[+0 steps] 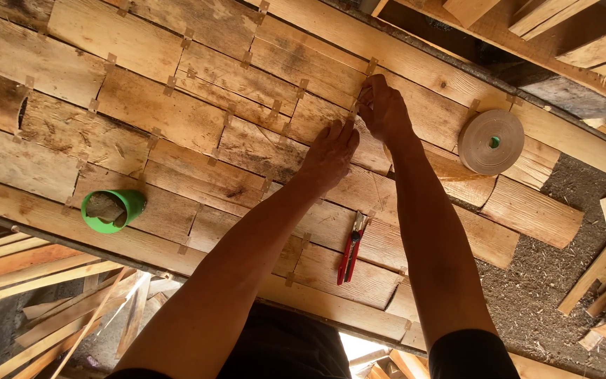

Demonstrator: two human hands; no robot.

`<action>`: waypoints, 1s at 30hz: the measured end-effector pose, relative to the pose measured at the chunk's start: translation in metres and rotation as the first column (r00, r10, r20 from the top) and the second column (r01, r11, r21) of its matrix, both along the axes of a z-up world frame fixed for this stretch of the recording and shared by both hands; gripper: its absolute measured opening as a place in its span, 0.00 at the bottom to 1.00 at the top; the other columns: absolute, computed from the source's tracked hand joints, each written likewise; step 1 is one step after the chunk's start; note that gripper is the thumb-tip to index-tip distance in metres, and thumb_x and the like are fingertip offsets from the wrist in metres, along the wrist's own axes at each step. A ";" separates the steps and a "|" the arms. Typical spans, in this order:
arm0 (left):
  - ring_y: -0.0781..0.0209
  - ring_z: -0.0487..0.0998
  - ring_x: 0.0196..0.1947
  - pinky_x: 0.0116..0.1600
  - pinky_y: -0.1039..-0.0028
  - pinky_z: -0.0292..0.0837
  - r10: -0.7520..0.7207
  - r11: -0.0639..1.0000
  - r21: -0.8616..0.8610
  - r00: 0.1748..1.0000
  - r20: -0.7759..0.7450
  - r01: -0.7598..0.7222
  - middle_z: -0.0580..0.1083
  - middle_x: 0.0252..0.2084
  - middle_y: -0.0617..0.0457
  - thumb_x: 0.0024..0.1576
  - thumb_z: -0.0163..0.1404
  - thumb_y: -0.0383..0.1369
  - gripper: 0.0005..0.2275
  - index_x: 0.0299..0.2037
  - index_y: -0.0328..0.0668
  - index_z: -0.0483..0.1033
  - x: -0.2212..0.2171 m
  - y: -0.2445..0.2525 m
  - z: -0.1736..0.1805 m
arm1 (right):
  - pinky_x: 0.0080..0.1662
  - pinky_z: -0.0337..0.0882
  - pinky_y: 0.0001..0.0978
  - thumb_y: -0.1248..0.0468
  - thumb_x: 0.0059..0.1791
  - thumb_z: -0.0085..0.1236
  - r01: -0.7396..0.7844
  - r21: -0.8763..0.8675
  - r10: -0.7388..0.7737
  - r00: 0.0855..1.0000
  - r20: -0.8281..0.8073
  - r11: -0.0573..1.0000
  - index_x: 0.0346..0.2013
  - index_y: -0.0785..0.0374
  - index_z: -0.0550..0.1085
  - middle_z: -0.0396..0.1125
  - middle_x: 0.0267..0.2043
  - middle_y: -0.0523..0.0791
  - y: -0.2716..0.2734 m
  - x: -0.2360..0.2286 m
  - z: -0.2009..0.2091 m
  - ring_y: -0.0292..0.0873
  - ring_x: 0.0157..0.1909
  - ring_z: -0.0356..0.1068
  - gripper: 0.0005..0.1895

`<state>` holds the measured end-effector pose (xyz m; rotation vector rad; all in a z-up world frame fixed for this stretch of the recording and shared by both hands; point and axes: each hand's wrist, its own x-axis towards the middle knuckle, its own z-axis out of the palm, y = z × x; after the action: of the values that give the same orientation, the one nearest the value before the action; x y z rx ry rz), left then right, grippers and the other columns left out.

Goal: Assembling a bamboo surface by fitting and securing bamboo strips on a workbench.

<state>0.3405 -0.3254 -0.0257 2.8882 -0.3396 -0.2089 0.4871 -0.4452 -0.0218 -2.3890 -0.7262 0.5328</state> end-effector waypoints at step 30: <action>0.38 0.52 0.72 0.75 0.56 0.47 0.019 1.000 -0.011 0.995 -0.098 -0.020 0.51 0.74 0.34 0.54 0.57 0.46 0.40 0.70 0.27 0.53 -0.005 0.002 0.005 | 0.34 0.70 0.32 0.65 0.40 0.78 0.281 -0.044 -0.284 0.955 -0.084 0.959 0.45 0.60 0.66 0.67 0.29 0.43 0.016 0.006 -0.003 0.39 0.32 0.69 0.29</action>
<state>0.3358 -0.3234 -0.0204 2.8561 -0.2941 -0.3419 0.4936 -0.4296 -0.0251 -2.4253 -0.3293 0.5284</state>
